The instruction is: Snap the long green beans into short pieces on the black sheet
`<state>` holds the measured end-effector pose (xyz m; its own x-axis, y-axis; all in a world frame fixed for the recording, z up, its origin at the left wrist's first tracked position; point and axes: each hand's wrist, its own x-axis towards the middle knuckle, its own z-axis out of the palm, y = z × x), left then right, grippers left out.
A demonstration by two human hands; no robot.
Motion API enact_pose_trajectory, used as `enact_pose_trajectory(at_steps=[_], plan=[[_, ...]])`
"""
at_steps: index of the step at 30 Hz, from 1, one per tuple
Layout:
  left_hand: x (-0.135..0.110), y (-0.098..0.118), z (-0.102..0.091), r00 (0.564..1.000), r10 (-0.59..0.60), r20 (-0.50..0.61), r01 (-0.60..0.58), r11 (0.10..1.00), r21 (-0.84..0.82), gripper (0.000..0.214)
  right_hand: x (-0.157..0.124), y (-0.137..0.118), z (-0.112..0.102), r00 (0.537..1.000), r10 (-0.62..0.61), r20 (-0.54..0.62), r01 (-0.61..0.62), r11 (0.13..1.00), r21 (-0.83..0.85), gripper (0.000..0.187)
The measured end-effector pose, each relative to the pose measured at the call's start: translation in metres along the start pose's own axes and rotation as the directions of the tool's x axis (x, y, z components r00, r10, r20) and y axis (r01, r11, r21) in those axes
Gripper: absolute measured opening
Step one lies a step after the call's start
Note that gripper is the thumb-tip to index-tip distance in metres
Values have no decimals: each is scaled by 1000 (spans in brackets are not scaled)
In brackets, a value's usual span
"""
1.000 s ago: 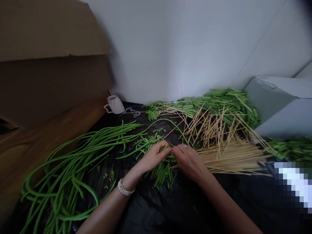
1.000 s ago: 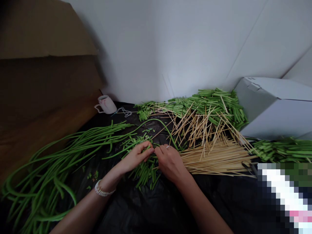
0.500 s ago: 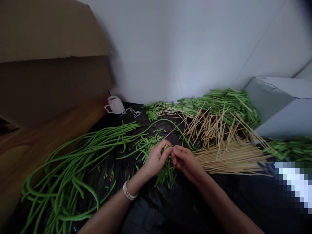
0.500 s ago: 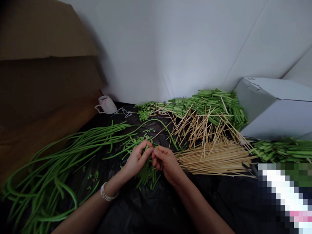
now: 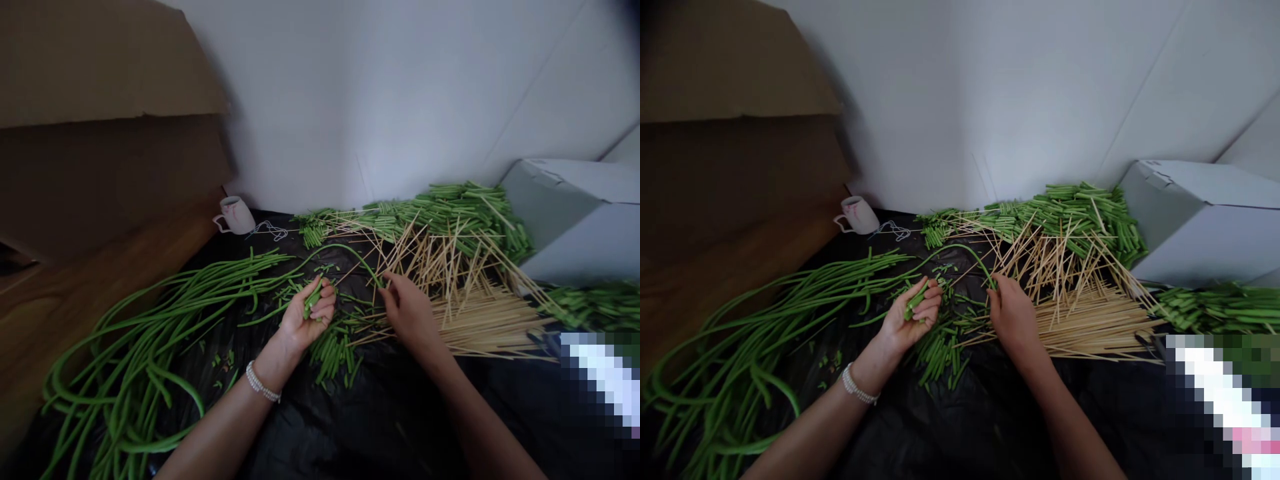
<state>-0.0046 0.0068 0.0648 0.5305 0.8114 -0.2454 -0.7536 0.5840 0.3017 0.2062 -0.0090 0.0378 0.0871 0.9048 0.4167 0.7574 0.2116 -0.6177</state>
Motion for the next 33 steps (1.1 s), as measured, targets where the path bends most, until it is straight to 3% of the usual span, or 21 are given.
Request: enact_pose_trajectory(at_steps=[3, 5, 9, 15, 18, 20, 21, 22, 24, 26, 27, 29, 33], plan=[[0, 3, -4, 999, -31, -13, 29, 991, -133, 17, -3, 7, 4, 997, -33, 72, 58, 921, -385, 18], [1, 2, -6, 999, -38, -39, 31, 985, -171, 16, -5, 7, 6, 989, 28, 144, 50, 859, -509, 16], [4, 4, -9, 992, -70, -102, 46, 974, -222, 13, -6, 7, 8, 974, 101, 201, 32, 823, -568, 15], [5, 6, -10, 987, -120, -112, 88, 963, -254, 13, -6, 9, 8, 979, 84, 185, 33, 833, -553, 15], [4, 5, -8, 989, -113, -95, 89, 970, -226, 13, -3, 8, 9, 994, 57, 95, -18, 929, -369, 15], [3, 4, -7, 992, -87, -90, 73, 986, -151, 11, 1, 6, 7, 993, 107, 48, -103, 993, -64, 16], [3, 3, -7, 994, -70, -85, 61, 993, -98, 8, 3, 4, 6, 983, 169, 65, -176, 975, 133, 19], [3, 1, -7, 995, -52, -79, 49, 998, -37, 6, 4, 2, 4, 964, 238, 123, -266, 905, 331, 23], [4, -2, -8, 997, -12, -74, 20, 994, 107, 5, 6, -3, 1, 894, 316, 319, -449, 641, 623, 31], [6, -8, -9, 997, 31, -72, -9, 958, 287, 15, 5, -8, -1, 827, 275, 490, -562, 384, 733, 35], [7, -11, -10, 996, 54, -72, -22, 925, 380, 22, 3, -11, 0, 803, 233, 549, -596, 303, 743, 35], [8, -17, -11, 993, 91, -70, -39, 843, 537, 32, -1, -17, 3, 764, 172, 622, -644, 249, 723, 35], [8, -23, -11, 989, 133, -65, -53, 728, 683, 38, -10, -25, 14, 743, 123, 658, -653, 350, 672, 34]])
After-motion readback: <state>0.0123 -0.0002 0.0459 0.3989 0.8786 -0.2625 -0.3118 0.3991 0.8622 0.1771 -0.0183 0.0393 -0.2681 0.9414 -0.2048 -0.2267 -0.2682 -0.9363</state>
